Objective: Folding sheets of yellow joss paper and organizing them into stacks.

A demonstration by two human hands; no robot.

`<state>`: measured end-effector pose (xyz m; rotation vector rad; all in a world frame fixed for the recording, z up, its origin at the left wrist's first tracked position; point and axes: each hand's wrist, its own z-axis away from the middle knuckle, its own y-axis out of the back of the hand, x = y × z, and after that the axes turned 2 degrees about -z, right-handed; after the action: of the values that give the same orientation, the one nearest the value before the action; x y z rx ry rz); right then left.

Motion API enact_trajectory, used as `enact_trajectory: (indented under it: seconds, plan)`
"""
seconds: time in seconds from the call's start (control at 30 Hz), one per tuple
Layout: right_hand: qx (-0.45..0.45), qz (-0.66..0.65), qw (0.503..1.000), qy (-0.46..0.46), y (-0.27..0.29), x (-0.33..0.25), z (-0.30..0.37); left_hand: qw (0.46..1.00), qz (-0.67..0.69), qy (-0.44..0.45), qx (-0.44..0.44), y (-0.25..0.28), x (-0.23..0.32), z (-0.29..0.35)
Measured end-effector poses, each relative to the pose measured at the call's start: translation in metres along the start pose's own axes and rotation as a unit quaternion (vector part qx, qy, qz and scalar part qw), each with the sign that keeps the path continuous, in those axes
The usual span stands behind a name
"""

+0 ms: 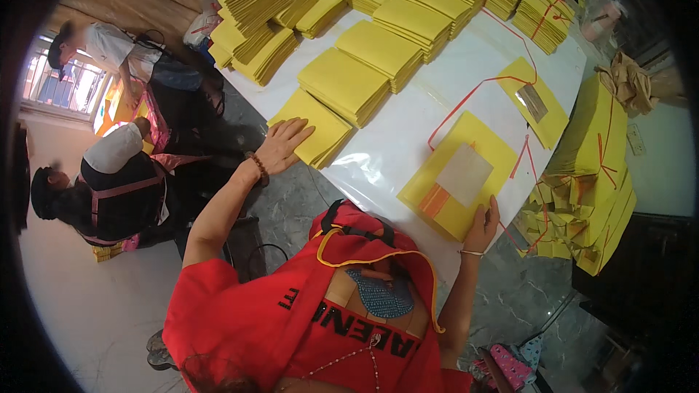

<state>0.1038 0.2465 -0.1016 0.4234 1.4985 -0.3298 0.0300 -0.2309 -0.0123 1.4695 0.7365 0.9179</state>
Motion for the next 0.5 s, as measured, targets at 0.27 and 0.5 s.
enact_trajectory:
  seconds: [0.27,0.5]
  plan:
    - [-0.005,-0.010,1.000,0.008,-0.005,0.000,0.002,0.998,0.010,0.029,-0.052,-0.008,0.000,0.005]
    - [0.025,0.117,0.991,0.056,-0.007,-0.007,0.007,0.990,-0.103,0.031,-0.091,-0.009,0.013,0.002]
